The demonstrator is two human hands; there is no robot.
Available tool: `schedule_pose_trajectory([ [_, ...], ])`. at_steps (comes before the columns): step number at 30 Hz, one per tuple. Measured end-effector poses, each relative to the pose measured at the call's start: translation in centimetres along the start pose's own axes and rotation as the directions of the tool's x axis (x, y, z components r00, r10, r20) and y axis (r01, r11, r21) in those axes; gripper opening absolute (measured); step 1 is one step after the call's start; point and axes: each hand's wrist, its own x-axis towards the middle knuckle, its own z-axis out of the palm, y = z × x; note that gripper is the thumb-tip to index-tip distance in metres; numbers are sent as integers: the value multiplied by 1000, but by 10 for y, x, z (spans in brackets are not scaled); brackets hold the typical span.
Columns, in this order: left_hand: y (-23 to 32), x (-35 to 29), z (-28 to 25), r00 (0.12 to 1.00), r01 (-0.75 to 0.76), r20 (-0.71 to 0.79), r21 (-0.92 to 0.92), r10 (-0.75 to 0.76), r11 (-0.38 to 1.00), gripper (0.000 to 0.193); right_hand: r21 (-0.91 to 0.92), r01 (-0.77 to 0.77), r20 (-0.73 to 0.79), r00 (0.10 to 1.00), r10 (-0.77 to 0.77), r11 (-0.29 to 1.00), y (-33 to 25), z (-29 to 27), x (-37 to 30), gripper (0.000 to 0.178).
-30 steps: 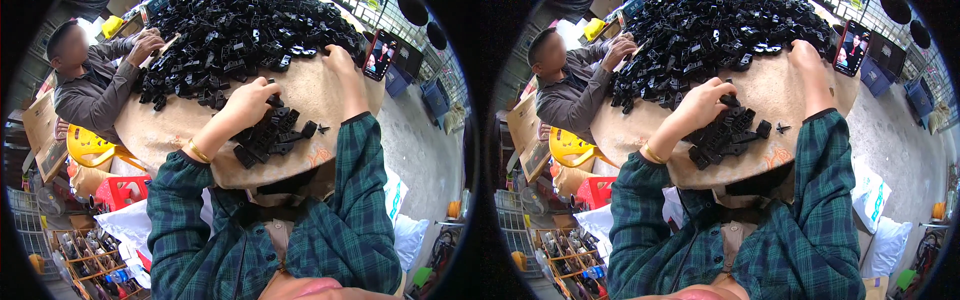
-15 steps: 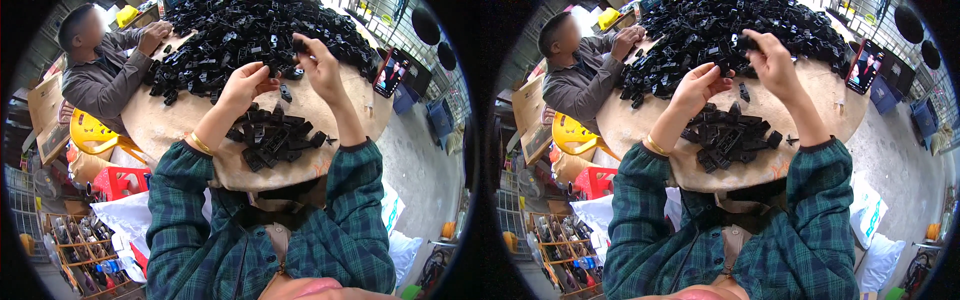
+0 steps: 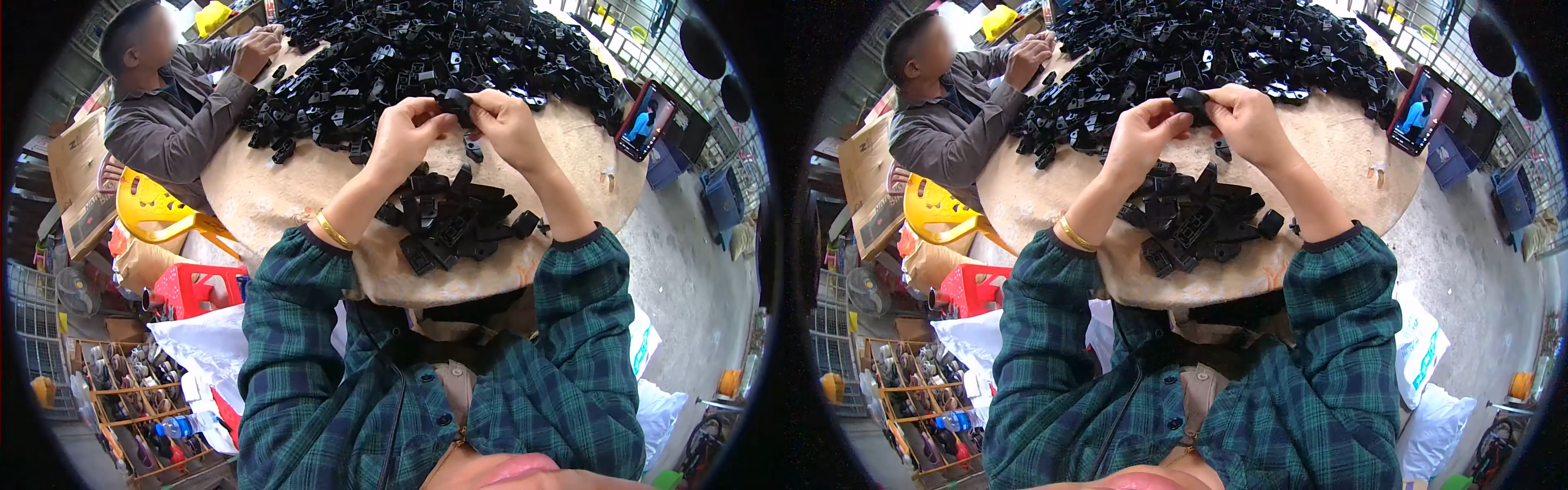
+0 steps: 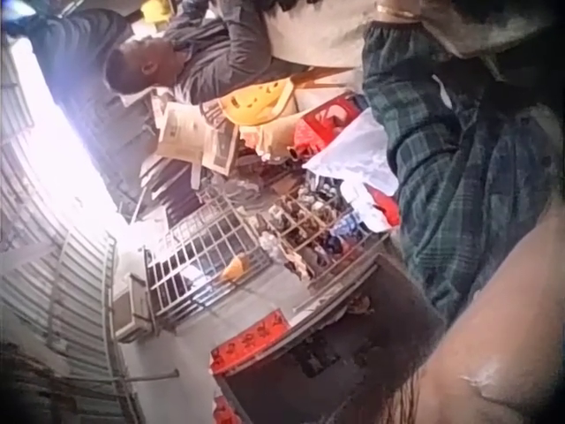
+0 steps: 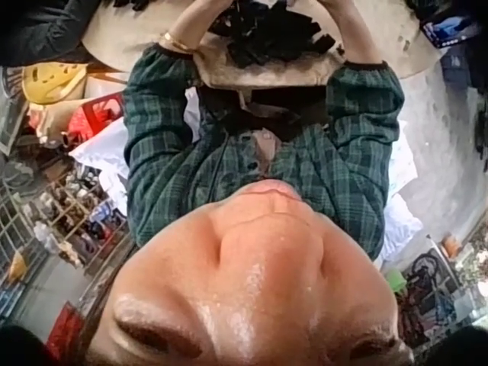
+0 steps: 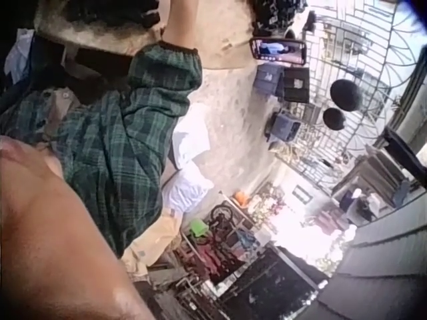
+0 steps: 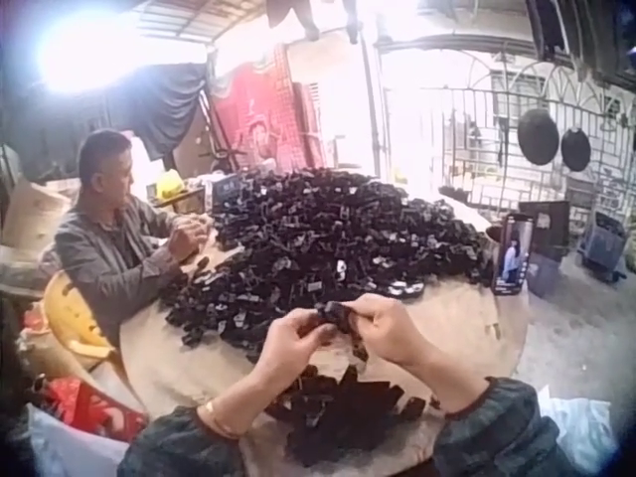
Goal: The person is sorting and inspecting small black plastic manufacturing components on a table.
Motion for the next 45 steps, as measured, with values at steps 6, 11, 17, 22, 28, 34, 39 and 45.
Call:
schedule_pose_trajectory([
  [6,-6,1,-1,973,-230,37,242,227,943,15,106,-55,-75,995,63,993,-2,4,-1,20],
  [11,-6,0,-2,967,-248,50,420,251,873,17,-92,79,-48,995,-83,993,-2,6,-2,22],
  [17,12,-12,11,990,-132,-69,-185,121,974,27,-476,341,-98,895,-434,810,-18,16,-9,27],
  [22,9,-9,9,1000,-5,-18,-541,-5,841,26,-400,379,-55,899,-435,834,-15,19,-5,31],
  [28,18,-9,-1,998,8,50,-579,26,815,22,152,102,73,991,-114,983,-18,3,-3,41],
  [34,34,-13,-7,988,-119,92,-99,128,988,25,337,28,-39,999,-16,941,24,-32,22,48],
  [39,36,-20,5,817,-459,539,394,205,797,34,-709,-275,-573,761,-304,649,117,-127,33,32],
  [45,16,-13,7,751,-483,629,314,202,817,32,-715,-377,-505,861,-63,589,134,-115,33,29],
])
